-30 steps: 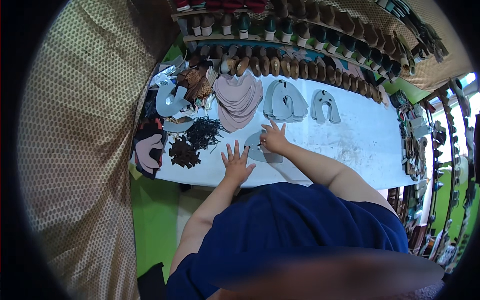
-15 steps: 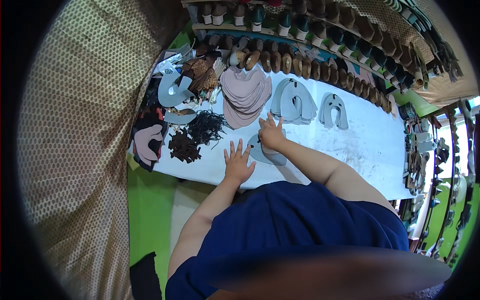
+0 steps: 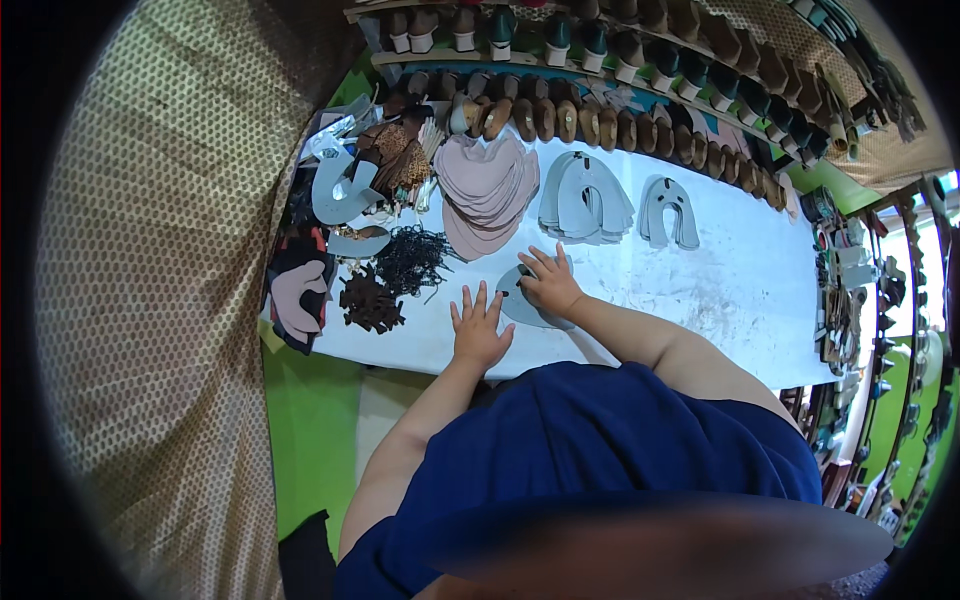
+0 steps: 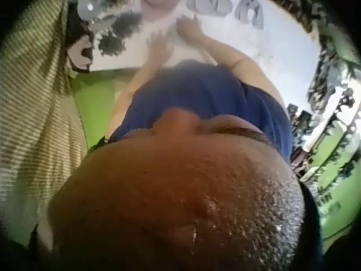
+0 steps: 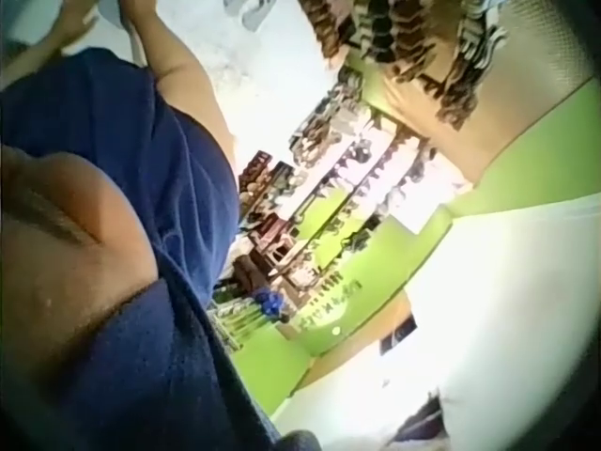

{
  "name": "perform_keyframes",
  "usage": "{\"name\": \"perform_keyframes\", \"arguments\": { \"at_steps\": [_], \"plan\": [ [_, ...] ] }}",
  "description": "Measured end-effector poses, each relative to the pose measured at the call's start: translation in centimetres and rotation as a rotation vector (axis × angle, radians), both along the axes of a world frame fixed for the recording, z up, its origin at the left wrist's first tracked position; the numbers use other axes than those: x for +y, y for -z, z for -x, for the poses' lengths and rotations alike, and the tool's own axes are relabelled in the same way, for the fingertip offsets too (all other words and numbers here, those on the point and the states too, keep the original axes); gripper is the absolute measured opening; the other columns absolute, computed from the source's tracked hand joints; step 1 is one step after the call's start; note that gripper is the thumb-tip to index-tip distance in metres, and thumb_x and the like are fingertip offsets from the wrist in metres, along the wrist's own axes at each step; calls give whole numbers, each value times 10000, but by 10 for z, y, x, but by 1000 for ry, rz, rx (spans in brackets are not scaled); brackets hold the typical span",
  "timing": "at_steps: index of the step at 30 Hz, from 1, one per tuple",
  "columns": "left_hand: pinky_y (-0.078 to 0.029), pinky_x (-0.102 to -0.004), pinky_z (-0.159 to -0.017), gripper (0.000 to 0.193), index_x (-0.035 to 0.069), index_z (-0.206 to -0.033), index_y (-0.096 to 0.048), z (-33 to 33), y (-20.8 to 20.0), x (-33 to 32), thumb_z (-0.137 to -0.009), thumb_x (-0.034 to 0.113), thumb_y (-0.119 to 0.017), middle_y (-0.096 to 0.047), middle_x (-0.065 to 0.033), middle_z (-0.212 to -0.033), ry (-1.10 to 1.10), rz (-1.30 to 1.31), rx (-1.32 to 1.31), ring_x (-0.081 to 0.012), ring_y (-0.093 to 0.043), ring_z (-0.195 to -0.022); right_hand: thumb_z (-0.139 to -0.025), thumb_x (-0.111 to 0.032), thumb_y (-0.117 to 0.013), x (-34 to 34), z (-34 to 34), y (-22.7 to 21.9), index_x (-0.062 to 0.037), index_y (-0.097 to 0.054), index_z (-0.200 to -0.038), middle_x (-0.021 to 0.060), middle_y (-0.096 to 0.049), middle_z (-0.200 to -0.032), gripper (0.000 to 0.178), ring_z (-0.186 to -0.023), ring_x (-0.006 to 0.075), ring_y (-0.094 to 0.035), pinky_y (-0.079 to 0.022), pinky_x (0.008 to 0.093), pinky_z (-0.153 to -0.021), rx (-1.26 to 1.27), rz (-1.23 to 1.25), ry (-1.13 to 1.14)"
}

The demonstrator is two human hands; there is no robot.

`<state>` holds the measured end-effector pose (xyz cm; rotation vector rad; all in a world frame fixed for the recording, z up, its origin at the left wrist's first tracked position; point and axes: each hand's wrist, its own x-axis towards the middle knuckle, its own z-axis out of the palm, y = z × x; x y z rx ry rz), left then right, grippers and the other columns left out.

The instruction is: Manually aligning and preparing shoe upper components on a workbench.

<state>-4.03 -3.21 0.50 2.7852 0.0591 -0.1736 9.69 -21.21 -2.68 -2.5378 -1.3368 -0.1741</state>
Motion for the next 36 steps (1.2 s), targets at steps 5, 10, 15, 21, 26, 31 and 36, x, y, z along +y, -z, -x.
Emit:
{"name": "perform_keyframes", "arguments": {
  "at_steps": [5, 10, 15, 21, 26, 31, 36],
  "plan": [
    [-42, -623, -1163, 741, 149, -1509, -369, 0, -3, -1, -870, 433, -613, -191, -164, -1618, -10, -4, 29, -423, -66, -1497, -871, -258, -623, -23, 3, 14, -203, -660, -1159, 73, -461, -1458, 295, -1408, 295, -363, -159, 709, -1106, -16, -27, -49],
    [-30, -611, -1170, 822, 114, -1545, -270, -1, 6, -1, -872, 448, -605, -141, -174, -1629, -42, -16, 51, -416, -41, -1502, -906, -350, -602, -26, 7, 1, -282, -591, -1331, 91, -418, -1491, 431, -1424, 312, -329, -120, 686, -1127, 65, 13, -49],
    [-20, -603, -1173, 855, 88, -1556, -231, -3, 4, -2, -881, 470, -591, -100, -193, -1634, -50, -51, 102, -418, -17, -1504, -932, -426, -544, -25, 8, -6, -294, -577, -1356, 99, -354, -1545, 446, -1462, 309, -259, -95, 703, -1120, 103, 103, -32],
    [-24, -604, -1172, 802, 150, -1539, -302, -6, -5, -3, -876, 482, -606, -85, -216, -1630, -48, -17, 67, -441, -5, -1498, -933, -469, -529, -25, 4, 0, -292, -581, -1354, 89, -315, -1574, 460, -1483, 300, -218, -99, 729, -1103, 81, 121, -69],
    [34, -626, -1155, 459, 201, -1229, -678, -22, -6, 2, -844, 450, -670, -84, -214, -1633, -219, 201, 60, -480, 26, -1487, -930, -481, -527, -25, 4, -2, -290, -585, -1350, 82, -310, -1577, 465, -1484, 303, -216, -101, 732, -1101, 95, 118, -58],
    [70, -676, -1115, 271, 254, -1034, -771, -34, 8, -2, -813, 397, -706, -69, -228, -1632, -284, 352, 20, -499, 69, -1479, -925, -489, -535, -23, 3, -2, -296, -585, -1350, 82, -317, -1570, 469, -1483, 310, -210, -111, 736, -1099, 86, 117, -77],
    [74, -693, -1104, 262, 284, -1004, -783, -40, -6, 1, -755, 363, -759, -69, -235, -1631, -128, 260, 51, -506, 91, -1474, -926, -490, -538, -24, 3, -2, -302, -580, -1354, 80, -327, -1565, 470, -1482, 312, -214, -116, 737, -1100, 96, 113, -63]
  ]
}}
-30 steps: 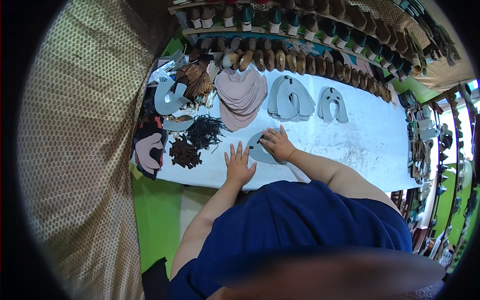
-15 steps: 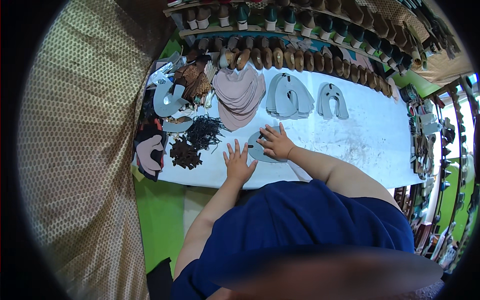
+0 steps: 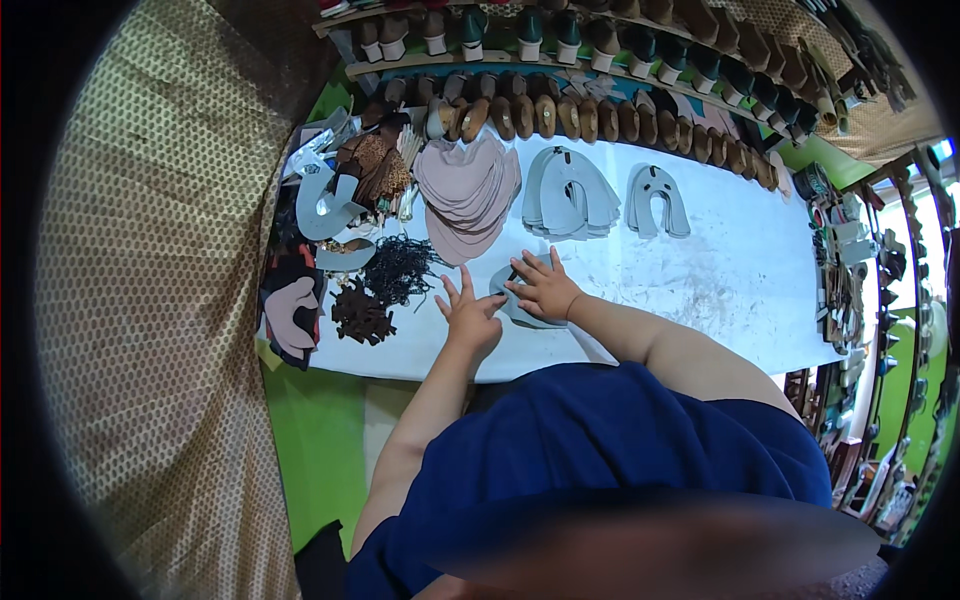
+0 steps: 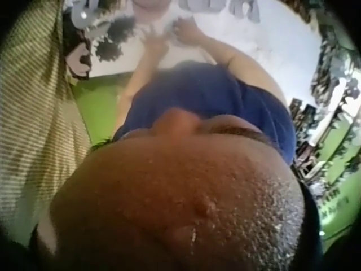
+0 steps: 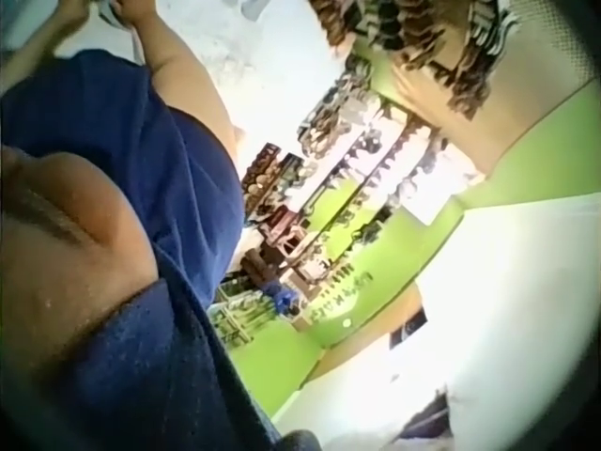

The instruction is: Manually aligning and preparing shoe upper components on a workbench.

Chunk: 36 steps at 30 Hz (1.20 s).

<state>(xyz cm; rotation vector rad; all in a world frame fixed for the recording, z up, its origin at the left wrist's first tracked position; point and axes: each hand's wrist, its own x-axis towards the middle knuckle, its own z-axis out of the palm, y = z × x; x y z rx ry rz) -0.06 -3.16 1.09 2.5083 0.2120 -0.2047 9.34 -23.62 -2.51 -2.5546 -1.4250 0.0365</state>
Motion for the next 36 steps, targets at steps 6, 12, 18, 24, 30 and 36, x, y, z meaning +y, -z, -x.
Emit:
{"name": "perform_keyframes", "arguments": {
  "at_steps": [6, 12, 18, 24, 30, 36],
  "plan": [
    [25, -664, -1135, 447, 245, -1174, -708, -1, -11, -3, -743, 343, -780, -45, -235, -1631, -65, -125, -38, -507, 63, -1475, -932, -491, -531, -1, -1, -2, -304, -572, -1361, 76, -327, -1566, 470, -1482, 315, -212, -121, 734, -1101, 13, -5, -4],
    [9, -670, -1133, 391, 215, -1180, -699, -8, -7, -9, -819, 358, -741, -49, -247, -1625, -197, -144, -100, -514, 43, -1472, -937, -487, -523, -2, -1, 0, -296, -574, -1362, 74, -325, -1572, 468, -1488, 315, -201, -109, 730, -1106, 16, 7, 0],
    [32, -686, -1118, 330, 156, -935, -772, -10, 6, -13, -846, 460, -682, -172, -249, -1607, -182, 55, -153, -515, 37, -1473, -943, -500, -502, -3, -3, 0, -295, -566, -1375, 74, -329, -1574, 482, -1485, 321, -211, -94, 705, -1124, 53, -13, -14],
    [29, -749, -1072, 308, 110, -811, -756, -14, 9, -15, -843, 402, -667, -167, -240, -1612, -206, -66, -19, -536, 57, -1463, -934, -512, -511, -6, -6, 7, -302, -567, -1375, 79, -334, -1571, 491, -1482, 323, -219, -82, 687, -1137, 90, -58, -28],
    [20, -749, -1075, 300, 99, -800, -759, -16, 7, -14, -823, 388, -681, -170, -227, -1616, -234, -25, -13, -527, 52, -1468, -926, -514, -525, -6, -5, 1, -309, -576, -1363, 84, -338, -1566, 485, -1480, 326, -220, -100, 691, -1134, 93, -41, -17],
    [40, -710, -1103, 251, 103, -825, -777, -24, 10, -16, -842, 335, -681, -170, -184, -1628, -240, 86, -36, -492, 59, -1481, -905, -521, -547, 0, -4, -4, -255, -601, -1321, 70, -349, -1559, 497, -1479, 339, -218, -121, 723, -1111, 51, -18, -18]
  ]
}}
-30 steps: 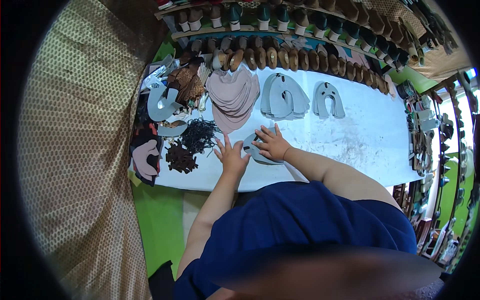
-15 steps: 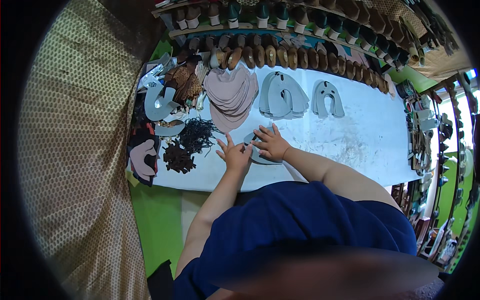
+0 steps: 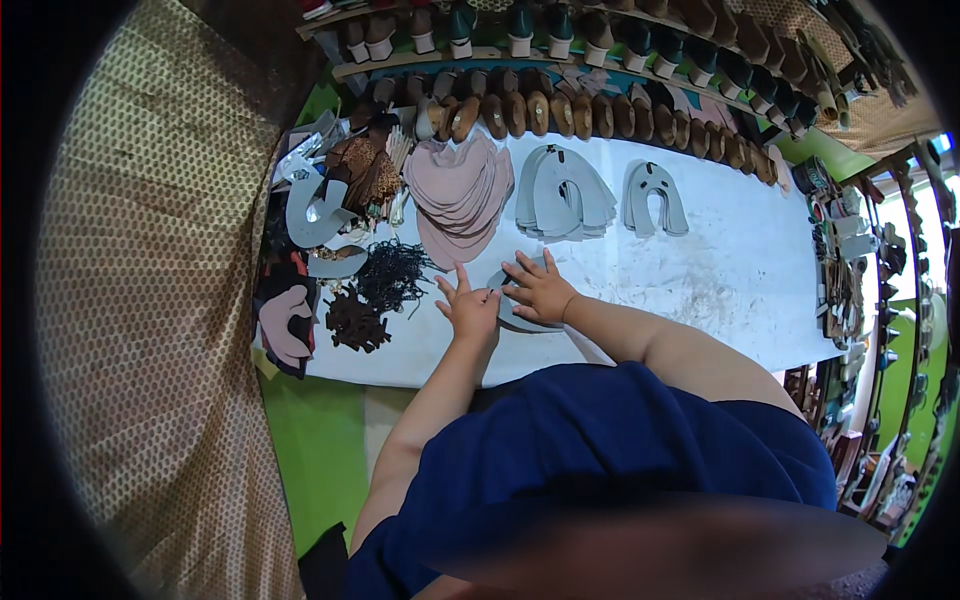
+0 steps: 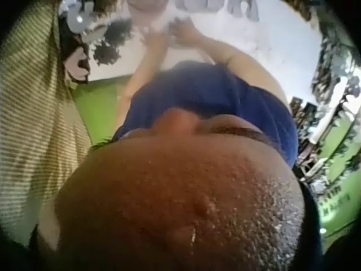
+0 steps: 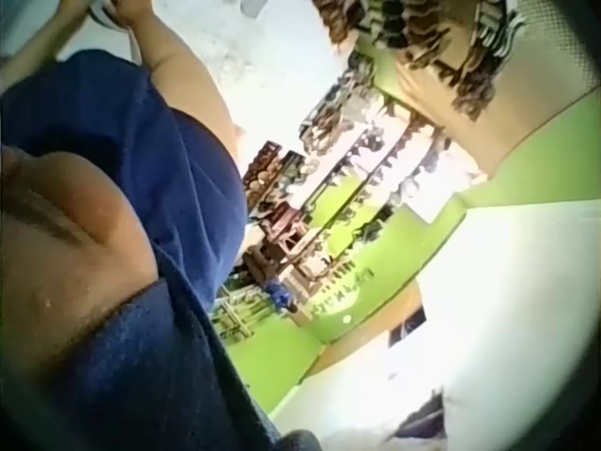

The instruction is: Manually aligning and preparing shoe upper components on a workbench.

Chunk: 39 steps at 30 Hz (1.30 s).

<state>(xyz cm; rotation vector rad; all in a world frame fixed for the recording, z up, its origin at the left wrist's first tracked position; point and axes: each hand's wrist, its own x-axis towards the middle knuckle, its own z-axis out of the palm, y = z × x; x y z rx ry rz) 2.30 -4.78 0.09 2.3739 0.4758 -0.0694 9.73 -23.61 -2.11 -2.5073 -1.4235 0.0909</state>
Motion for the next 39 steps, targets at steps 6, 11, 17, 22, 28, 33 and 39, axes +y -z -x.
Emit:
{"name": "perform_keyframes", "arguments": {
  "at_steps": [6, 11, 17, 22, 28, 33, 39],
  "plan": [
    [50, -716, -1093, 272, 120, -852, -790, -6, 1, 2, -873, 356, -656, -173, -183, -1627, 15, 51, 36, -487, 57, -1483, -888, -513, -562, -4, -5, 5, -207, -582, -1335, 64, -349, -1561, 541, -1478, 340, -221, -121, 729, -1105, -9, -30, -66],
    [86, -704, -1091, 326, 221, -1008, -793, 6, -5, 13, -911, 445, -576, -160, -198, -1626, 163, -61, -38, -498, 64, -1479, -894, -515, -539, -7, -8, 5, -188, -563, -1340, 111, -349, -1553, 554, -1463, 345, -259, -137, 708, -1110, 24, 24, -79],
    [101, -692, -1092, 282, 251, -1068, -779, 12, -18, 6, -910, 396, -596, -140, -230, -1620, 241, -132, -124, -526, 74, -1467, -870, -415, -597, -11, -9, 8, -160, -550, -1312, 160, -301, -1564, 512, -1447, 344, -290, -119, 644, -1154, 182, -362, 98],
    [88, -663, -1118, 258, 234, -1056, -782, 6, -13, 9, -853, 345, -669, -137, -226, -1622, 174, -145, -95, -513, 63, -1473, -834, -378, -657, -12, -10, 6, -153, -654, -1203, 150, -336, -1547, 432, -1446, 340, -293, -109, 648, -1157, 155, -235, 62],
    [74, -637, -1141, 193, 208, -944, -801, -6, -11, -2, -795, 311, -736, -133, -220, -1625, 62, -118, -15, -481, 50, -1486, -882, -480, -544, -13, -10, 11, -163, -677, -1187, 171, -346, -1542, 460, -1446, 363, -285, -108, 665, -1142, 150, -252, 63],
    [67, -640, -1140, 139, 190, -855, -794, -14, -1, -3, -773, 295, -754, -179, -212, -1618, 22, -128, 18, -460, 6, -1495, -870, -449, -576, -12, -10, 9, -161, -683, -1186, 168, -347, -1541, 441, -1449, 357, -280, -100, 664, -1145, 145, -223, 65],
    [49, -683, -1117, 98, 176, -770, -764, -16, 3, -6, -779, 266, -728, -269, -182, -1599, 55, -192, 35, -419, -104, -1497, -853, -411, -614, -12, -9, 9, -178, -689, -1188, 154, -354, -1540, 415, -1454, 345, -275, -98, 663, -1147, 145, -220, 78]
  ]
}}
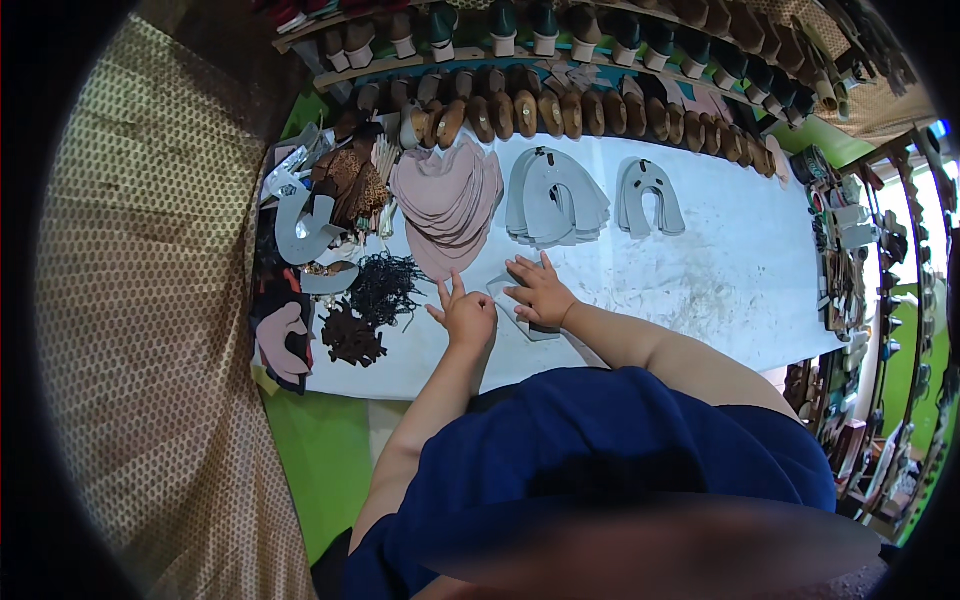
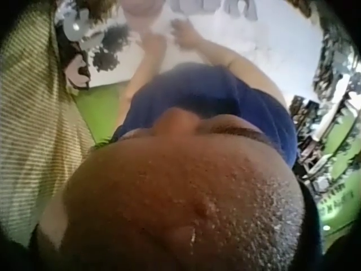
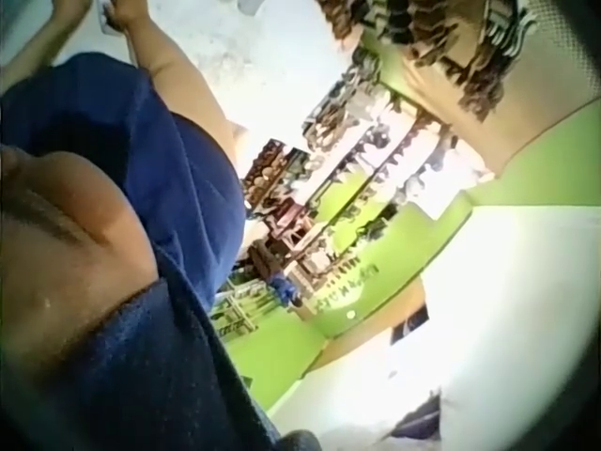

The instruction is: Manually aligning and preparing shoe upper components on a workbench.

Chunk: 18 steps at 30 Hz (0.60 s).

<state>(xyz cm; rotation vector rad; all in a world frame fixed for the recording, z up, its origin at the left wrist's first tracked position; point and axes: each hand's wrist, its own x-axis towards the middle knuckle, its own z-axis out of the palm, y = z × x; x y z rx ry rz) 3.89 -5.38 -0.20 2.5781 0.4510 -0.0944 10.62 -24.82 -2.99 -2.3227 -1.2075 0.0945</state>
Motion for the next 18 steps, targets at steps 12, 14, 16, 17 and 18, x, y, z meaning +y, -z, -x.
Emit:
{"name": "perform_keyframes", "arguments": {
  "at_steps": [12, 14, 16, 17, 18],
  "plan": [
    [14, -739, -1087, 121, 172, -762, -764, 10, 0, 7, -783, 242, -668, -314, -160, -1585, -46, 25, 23, -420, -95, -1500, -861, -416, -624, 1, 1, 1, -185, -687, -1186, 146, -369, -1530, 404, -1454, 333, -275, -103, 666, -1149, -16, 14, 9],
    [12, -733, -1092, 132, 171, -763, -765, 11, -3, 7, -787, 249, -663, -307, -165, -1587, -54, 46, 24, -432, -89, -1498, -864, -427, -627, 1, 1, 1, -176, -689, -1176, 150, -379, -1521, 406, -1452, 331, -278, -107, 669, -1149, -17, 7, 10],
    [11, -731, -1094, 135, 172, -755, -765, 13, -4, 6, -789, 251, -661, -309, -171, -1585, -59, 46, 16, -436, -90, -1496, -865, -435, -624, 1, 0, 2, -177, -700, -1156, 152, -381, -1519, 396, -1450, 329, -281, -112, 673, -1146, -27, 4, 11],
    [10, -729, -1096, 139, 173, -747, -764, 14, -4, 6, -790, 253, -659, -310, -177, -1583, -66, 46, 8, -439, -90, -1495, -865, -435, -624, 1, 0, 1, -177, -700, -1156, 152, -381, -1519, 396, -1450, 329, -281, -112, 673, -1146, -27, 3, 9],
    [10, -729, -1096, 139, 173, -747, -764, 15, -4, 7, -790, 253, -659, -310, -177, -1583, -68, 45, 8, -439, -90, -1495, -862, -429, -624, 1, 0, 0, -171, -668, -1205, 149, -377, -1521, 432, -1449, 332, -283, -112, 670, -1148, -22, 29, -4]
  ]
}}
